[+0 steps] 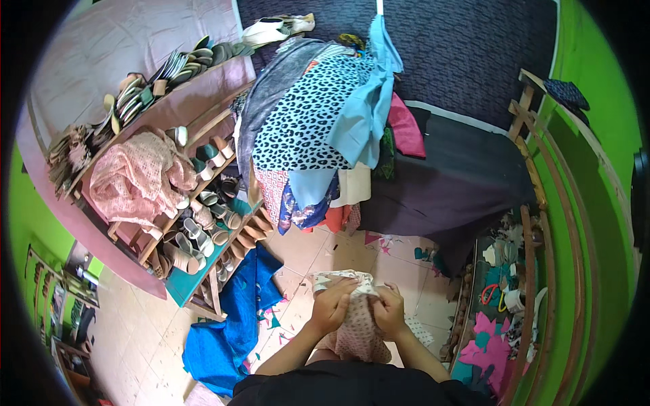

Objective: Fold various pieces of fabric and clothing items and stack them.

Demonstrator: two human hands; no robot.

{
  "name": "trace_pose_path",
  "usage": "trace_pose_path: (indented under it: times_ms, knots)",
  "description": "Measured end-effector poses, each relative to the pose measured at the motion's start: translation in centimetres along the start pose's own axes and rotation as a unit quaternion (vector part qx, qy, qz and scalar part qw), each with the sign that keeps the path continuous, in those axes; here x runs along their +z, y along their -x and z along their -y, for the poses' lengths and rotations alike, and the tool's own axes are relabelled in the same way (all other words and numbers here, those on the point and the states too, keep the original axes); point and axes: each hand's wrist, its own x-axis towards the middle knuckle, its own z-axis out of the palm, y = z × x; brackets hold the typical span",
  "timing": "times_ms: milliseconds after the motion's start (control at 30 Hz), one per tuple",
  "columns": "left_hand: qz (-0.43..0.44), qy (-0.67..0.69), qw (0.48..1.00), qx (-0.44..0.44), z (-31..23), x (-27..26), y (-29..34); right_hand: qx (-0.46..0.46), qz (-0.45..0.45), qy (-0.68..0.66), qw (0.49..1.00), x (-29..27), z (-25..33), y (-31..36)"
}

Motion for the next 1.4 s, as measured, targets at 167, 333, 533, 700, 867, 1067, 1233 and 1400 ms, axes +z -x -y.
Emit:
trace_pose_path:
  times_ms: [167, 333, 533, 700, 867, 1067, 1233, 1400]
  knots:
    - [-0.083, -0.227, 0.963, 0.116, -1.7, 0.8, -1.1, -0.005, -0.106, 0.053, 0.993, -3.4, 3.0, -0.2]
    - [-0.119, -0.22, 0.965, 0.074, -1.6, 0.1, -2.9, -0.13, -0.096, 0.129, 0.978, -5.9, 3.1, -1.7]
    - [-0.075, -0.192, 0.976, 0.069, -1.3, -0.6, -5.3, -0.022, -0.107, 0.067, 0.992, -7.0, 4.4, -3.5]
    - [-0.017, -0.194, 0.979, 0.05, -0.6, 0.0, -5.8, -0.144, -0.11, 0.171, 0.969, -7.7, 6.1, -5.5]
    - [0.113, 0.038, 0.98, -0.159, 2.7, 2.3, -4.8, -0.148, -0.118, 0.148, 0.971, -8.5, 7.2, -6.3]
    - [0.071, 0.153, 0.983, -0.072, 2.0, -0.6, -8.6, 0.12, 0.022, 0.07, 0.99, -12.7, 5.3, -5.6]
    - [0.07, 0.03, 0.996, 0.051, -0.1, -3.9, -13.7, 0.115, 0.099, 0.315, 0.937, -15.6, 2.7, -5.2]
    - [0.025, -0.097, 0.989, 0.105, -0.1, -7.9, -17.2, 0.158, -0.042, 0.361, 0.918, -18.0, 1.9, -4.7]
